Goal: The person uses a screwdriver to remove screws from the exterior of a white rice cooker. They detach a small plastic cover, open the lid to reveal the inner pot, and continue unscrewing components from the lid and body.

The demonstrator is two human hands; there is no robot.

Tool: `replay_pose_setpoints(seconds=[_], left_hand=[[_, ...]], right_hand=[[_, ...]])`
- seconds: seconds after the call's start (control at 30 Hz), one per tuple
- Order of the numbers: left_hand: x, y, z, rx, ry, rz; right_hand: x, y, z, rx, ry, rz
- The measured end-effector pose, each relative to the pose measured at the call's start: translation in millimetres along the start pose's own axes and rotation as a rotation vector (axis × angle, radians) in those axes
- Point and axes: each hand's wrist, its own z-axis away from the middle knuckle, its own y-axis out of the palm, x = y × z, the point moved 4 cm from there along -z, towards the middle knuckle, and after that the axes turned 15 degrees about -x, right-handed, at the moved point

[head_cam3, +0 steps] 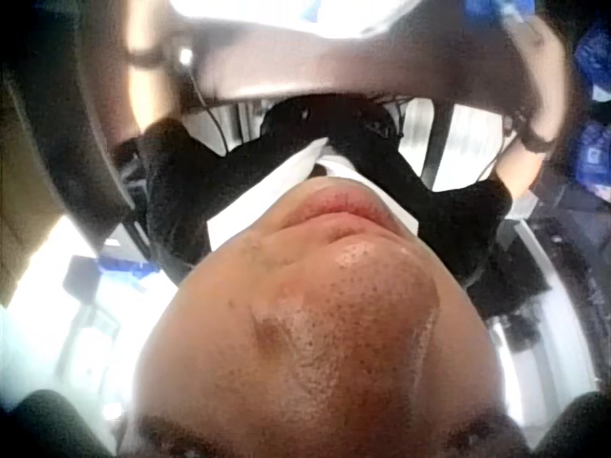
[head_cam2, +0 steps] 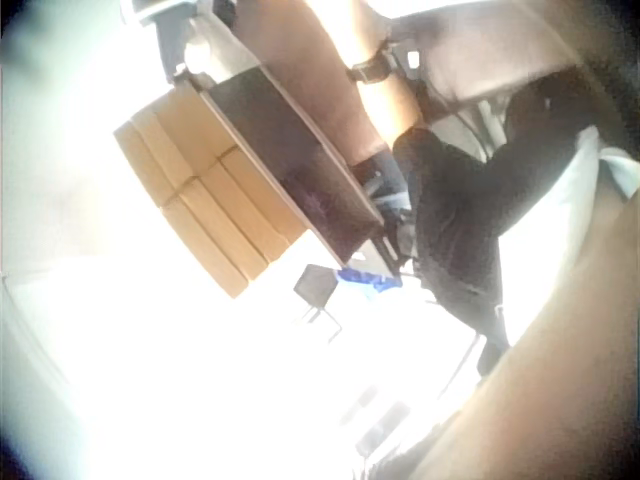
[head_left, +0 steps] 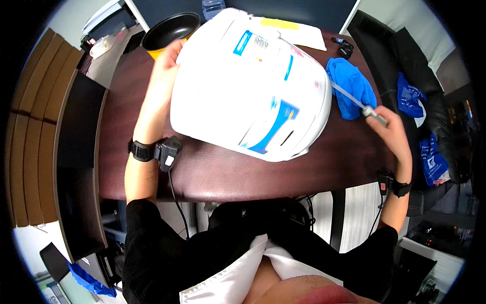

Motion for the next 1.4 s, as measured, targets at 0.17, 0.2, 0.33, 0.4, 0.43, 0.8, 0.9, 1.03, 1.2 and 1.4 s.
replay_pose_setpoints(seconds=[0.17, 0.2, 0.33, 0.4, 0.43, 0.8, 0.9, 1.03, 1.2, 1.4], left_hand=[[-27, -35, 1, -0.06, 0.215, -0.271], [-31, -42, 4, -0.086, 0.257, -0.3], [-33, -68, 13, -0.083, 0.329, -0.312], [-50, -72, 20, -0.058, 0.492, -0.467], [-60, -70, 22, -0.015, 0.607, -0.558], [-111, -50, 29, 0.347, 0.644, -1.011], [-111, -45, 56, 0.322, 0.502, -0.897], [-104, -25, 100, 0.307, 0.518, -0.946], [-85, 4, 124, 0.119, 0.973, -1.224], [-85, -20, 91, 0.19, 1.083, -1.018]], right_hand=[[48, -9, 15, -0.156, 0.013, -0.292], [63, -5, 18, -0.161, -0.034, -0.345], [118, 6, 24, -0.173, -0.423, -0.206], [140, 9, 24, -0.19, -0.586, -0.141], [149, 7, 25, -0.163, -0.624, -0.112], [148, 31, 34, -0.183, -0.734, -0.007], [132, 32, 31, -0.145, -0.689, -0.01], [107, 28, 37, -0.137, -0.618, 0.018], [97, 36, 38, -0.109, -0.581, -0.007], [93, 48, 31, -0.142, -0.572, -0.034]])
